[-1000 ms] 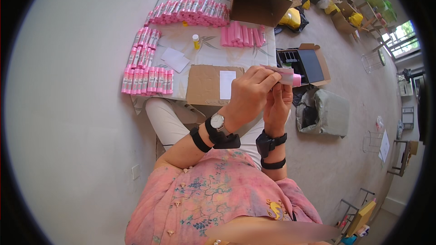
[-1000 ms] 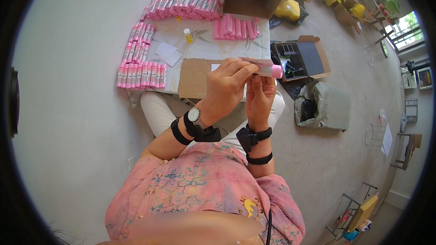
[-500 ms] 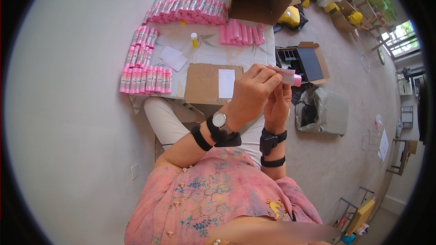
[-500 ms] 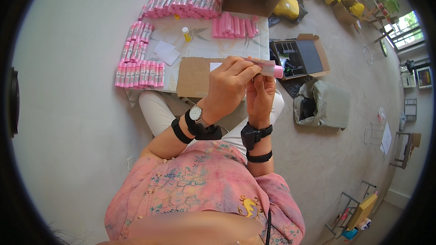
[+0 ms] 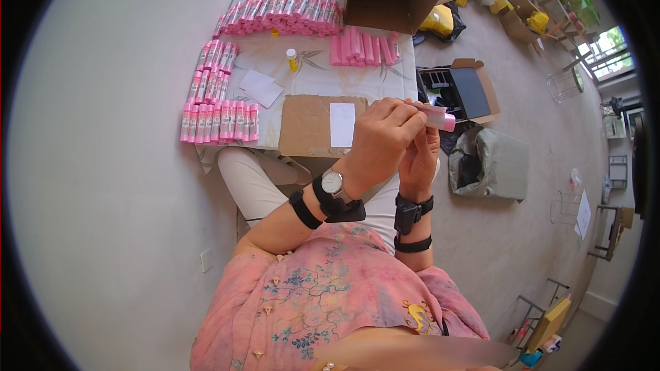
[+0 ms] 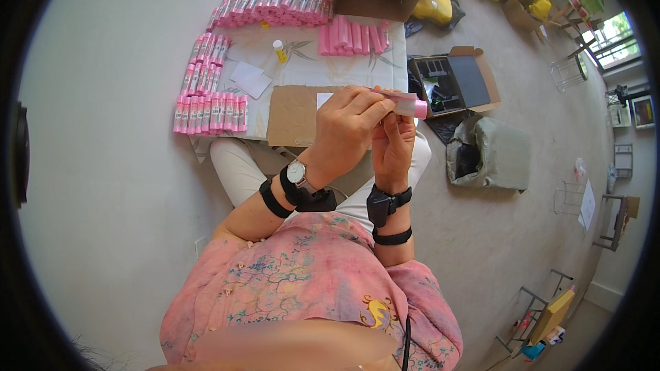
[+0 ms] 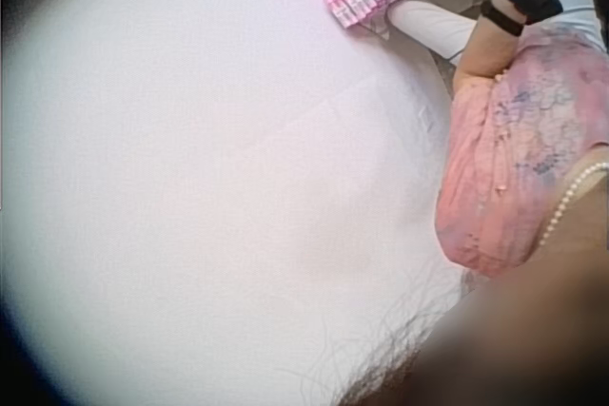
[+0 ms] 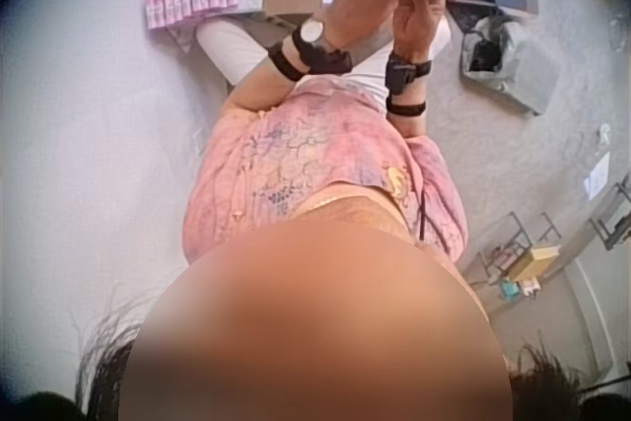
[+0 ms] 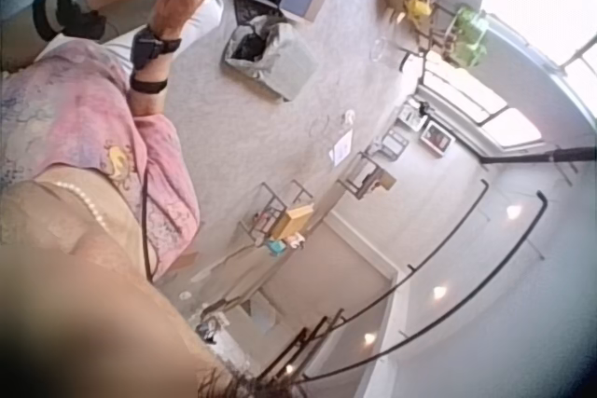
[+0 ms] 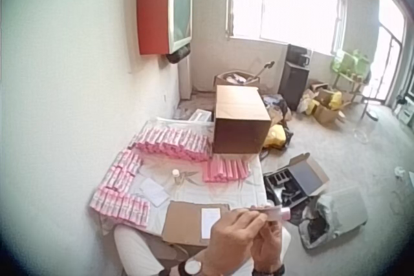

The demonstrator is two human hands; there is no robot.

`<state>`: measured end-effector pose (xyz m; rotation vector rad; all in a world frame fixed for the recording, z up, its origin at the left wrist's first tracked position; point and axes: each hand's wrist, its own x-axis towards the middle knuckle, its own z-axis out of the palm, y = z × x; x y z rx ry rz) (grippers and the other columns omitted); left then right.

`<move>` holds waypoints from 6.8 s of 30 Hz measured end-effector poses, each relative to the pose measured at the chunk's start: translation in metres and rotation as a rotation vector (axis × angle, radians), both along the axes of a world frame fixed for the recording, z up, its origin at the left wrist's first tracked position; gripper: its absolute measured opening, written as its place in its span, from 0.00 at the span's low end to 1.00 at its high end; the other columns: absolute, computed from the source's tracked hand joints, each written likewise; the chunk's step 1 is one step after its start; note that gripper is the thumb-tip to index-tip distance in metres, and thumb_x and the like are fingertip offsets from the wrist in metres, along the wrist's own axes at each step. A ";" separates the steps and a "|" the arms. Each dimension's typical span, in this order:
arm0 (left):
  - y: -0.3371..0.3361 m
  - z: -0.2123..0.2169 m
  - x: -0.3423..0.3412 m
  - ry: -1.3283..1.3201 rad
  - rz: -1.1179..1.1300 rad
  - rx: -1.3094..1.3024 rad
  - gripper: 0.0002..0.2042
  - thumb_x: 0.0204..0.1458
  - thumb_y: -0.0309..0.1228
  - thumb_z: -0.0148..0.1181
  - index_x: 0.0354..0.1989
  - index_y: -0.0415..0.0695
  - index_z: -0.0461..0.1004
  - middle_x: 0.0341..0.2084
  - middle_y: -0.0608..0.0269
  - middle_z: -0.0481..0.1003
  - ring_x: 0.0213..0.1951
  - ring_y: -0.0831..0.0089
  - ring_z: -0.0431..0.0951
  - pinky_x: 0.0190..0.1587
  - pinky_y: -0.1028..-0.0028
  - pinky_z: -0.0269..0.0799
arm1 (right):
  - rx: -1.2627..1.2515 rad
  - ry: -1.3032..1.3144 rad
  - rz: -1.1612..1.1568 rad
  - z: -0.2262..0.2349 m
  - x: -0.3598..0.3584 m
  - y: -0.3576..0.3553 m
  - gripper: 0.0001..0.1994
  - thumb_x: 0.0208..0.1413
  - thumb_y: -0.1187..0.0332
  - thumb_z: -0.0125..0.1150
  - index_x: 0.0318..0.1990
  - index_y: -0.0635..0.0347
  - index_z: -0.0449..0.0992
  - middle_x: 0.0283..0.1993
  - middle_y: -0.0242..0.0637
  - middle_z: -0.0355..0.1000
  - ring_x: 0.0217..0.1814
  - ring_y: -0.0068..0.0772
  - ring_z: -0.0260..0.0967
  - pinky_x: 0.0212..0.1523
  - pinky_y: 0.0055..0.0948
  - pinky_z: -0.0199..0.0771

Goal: Applying white adhesive labels to pink cylindrical products using a glue stick.

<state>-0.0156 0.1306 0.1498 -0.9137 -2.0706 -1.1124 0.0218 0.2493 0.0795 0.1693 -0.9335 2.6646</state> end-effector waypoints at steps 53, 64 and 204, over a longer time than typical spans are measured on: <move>0.002 -0.002 -0.009 -0.075 0.000 -0.006 0.08 0.45 0.21 0.66 0.35 0.46 0.81 0.31 0.65 0.79 0.40 0.63 0.80 0.36 0.65 0.78 | 0.030 0.005 -0.011 -0.006 -0.009 0.011 0.17 0.66 0.73 0.63 0.60 0.61 0.71 0.61 0.39 0.72 0.68 0.37 0.69 0.71 0.37 0.67; 0.001 -0.006 -0.010 -0.123 -0.020 -0.021 0.08 0.46 0.23 0.69 0.36 0.46 0.82 0.32 0.65 0.80 0.38 0.63 0.80 0.37 0.65 0.77 | 0.087 0.007 0.040 -0.014 -0.010 0.024 0.16 0.68 0.74 0.59 0.61 0.60 0.69 0.61 0.37 0.69 0.65 0.33 0.69 0.69 0.37 0.68; -0.088 -0.078 -0.008 0.164 -0.226 -0.134 0.16 0.48 0.24 0.75 0.42 0.36 0.74 0.42 0.52 0.77 0.43 0.54 0.83 0.41 0.62 0.84 | 0.057 -0.474 -0.056 -0.019 0.007 -0.047 0.24 0.74 0.49 0.44 0.50 0.65 0.75 0.46 0.43 0.79 0.48 0.36 0.80 0.49 0.34 0.82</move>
